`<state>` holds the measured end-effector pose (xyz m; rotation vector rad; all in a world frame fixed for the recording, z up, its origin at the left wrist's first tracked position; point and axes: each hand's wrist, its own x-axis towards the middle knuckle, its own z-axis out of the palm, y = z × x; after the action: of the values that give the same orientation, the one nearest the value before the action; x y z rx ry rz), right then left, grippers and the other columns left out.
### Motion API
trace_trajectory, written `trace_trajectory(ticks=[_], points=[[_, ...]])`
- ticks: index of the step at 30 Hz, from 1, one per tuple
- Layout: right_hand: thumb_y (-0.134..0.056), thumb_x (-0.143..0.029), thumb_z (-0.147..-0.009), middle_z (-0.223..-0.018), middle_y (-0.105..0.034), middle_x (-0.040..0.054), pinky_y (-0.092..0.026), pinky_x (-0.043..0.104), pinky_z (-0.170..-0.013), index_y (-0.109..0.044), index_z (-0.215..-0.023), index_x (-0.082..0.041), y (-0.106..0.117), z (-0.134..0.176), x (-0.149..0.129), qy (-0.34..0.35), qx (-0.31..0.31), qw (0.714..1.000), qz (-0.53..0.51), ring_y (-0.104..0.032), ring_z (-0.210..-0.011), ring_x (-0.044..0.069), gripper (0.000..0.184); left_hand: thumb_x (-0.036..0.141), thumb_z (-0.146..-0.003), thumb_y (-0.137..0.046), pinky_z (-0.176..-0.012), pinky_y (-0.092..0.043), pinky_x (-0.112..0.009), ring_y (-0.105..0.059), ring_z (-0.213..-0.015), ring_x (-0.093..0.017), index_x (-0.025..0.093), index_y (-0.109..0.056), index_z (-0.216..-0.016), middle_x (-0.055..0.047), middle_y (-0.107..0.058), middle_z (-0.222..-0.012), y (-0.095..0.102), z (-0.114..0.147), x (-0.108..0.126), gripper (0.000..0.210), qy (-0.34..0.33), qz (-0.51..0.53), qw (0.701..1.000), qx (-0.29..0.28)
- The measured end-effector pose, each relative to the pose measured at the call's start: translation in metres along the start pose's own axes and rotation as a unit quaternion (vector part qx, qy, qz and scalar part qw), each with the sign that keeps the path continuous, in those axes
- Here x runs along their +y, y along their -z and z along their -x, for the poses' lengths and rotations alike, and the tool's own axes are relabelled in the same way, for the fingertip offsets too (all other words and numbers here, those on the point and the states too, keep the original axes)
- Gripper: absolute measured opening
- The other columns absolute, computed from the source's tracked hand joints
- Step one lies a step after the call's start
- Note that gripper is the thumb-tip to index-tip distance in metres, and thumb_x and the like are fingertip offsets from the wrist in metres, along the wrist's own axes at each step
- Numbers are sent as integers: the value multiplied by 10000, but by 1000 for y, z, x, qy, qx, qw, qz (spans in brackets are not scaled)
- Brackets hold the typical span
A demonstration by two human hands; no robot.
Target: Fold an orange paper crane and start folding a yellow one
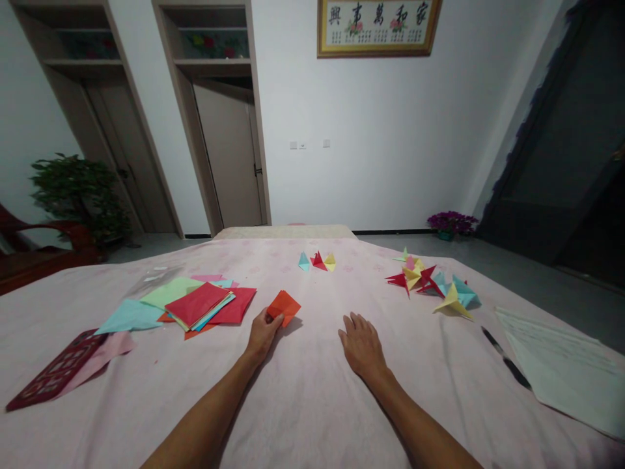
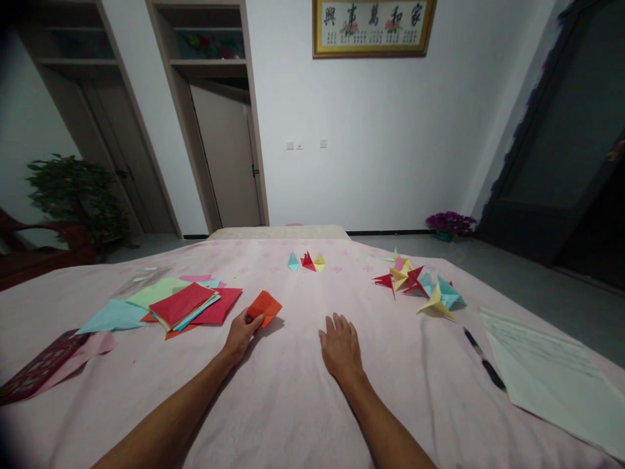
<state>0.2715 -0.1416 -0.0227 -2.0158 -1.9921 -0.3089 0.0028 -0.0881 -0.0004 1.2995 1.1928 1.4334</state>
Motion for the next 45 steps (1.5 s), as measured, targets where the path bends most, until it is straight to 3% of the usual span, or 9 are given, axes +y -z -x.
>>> trace_trajectory(ticks=[11,18,24,28,31,33,37,42,45], points=[[-358,-319,-998,-1479,-459,170,-187,497,-1150,-509,-1415,-133,-2,2,0,28,18,999,30,-369,-1396,326,481,370,-678,-712,-620,-446,-258,-611,-683,-175,120,-673,-893,-38,-697,-770,-32,-50,-22,333,-23,-33,999,21],[-391,-261,-980,-1427,-518,180,-257,498,-1101,-551,-1373,-144,8,-1,-6,39,7,998,57,-442,-1332,338,440,342,-670,-738,-638,-455,-258,-626,-708,-180,126,-692,-878,-41,-713,-790,-33,-52,-24,303,-34,-19,999,24],[-452,-163,-921,-1132,-642,222,-409,435,-883,-641,-1168,-84,21,-10,-10,112,6,991,67,-564,-1048,318,321,375,-664,-750,-528,-404,-226,-562,-564,-135,111,-671,-858,-16,-664,-674,-32,-51,-24,336,-23,17,999,29],[-501,-98,-840,-989,-630,176,-409,407,-807,-660,-929,-129,23,-23,-4,198,9,978,61,-546,-953,293,185,362,-665,-752,-524,-395,-218,-561,-574,-131,110,-669,-862,-16,-665,-684,-33,-51,-24,330,-25,25,999,25],[-494,-78,-825,-977,-622,152,-408,379,-776,-643,-936,-142,20,-40,2,236,-3,971,46,-546,-929,272,197,368,-670,-754,-548,-418,-226,-582,-603,-142,111,-681,-884,-32,-687,-728,-33,-51,-23,343,-25,25,999,24],[-469,-91,-858,-1018,-631,144,-405,353,-772,-634,-994,-148,17,-55,4,215,-26,976,24,-560,-946,257,221,373,-671,-754,-561,-433,-236,-602,-626,-155,109,-690,-908,-46,-703,-761,-33,-51,-24,360,-22,23,999,25],[-345,-191,-975,-994,-677,106,-396,305,-728,-626,-963,-179,11,-81,3,67,-93,993,-30,-624,-910,214,281,372,-670,-752,-604,-460,-253,-635,-695,-181,111,-701,-944,-65,-726,-834,-33,-52,-24,382,-19,18,999,30],[-283,-345,-1007,-961,-713,80,-388,305,-674,-627,-922,-220,2,-92,-4,-46,-102,991,-70,-664,-833,210,376,357,-677,-746,-618,-457,-253,-636,-700,-180,125,-712,-942,-56,-736,-847,-33,-53,-21,354,-13,9,999,32],[-293,-382,-996,-954,-714,70,-383,299,-685,-631,-879,-235,-1,-92,-8,-78,-95,987,-103,-658,-842,200,386,358,-685,-741,-608,-450,-251,-631,-682,-175,124,-710,-931,-52,-733,-830,-34,-52,-20,340,-7,12,1000,28]])
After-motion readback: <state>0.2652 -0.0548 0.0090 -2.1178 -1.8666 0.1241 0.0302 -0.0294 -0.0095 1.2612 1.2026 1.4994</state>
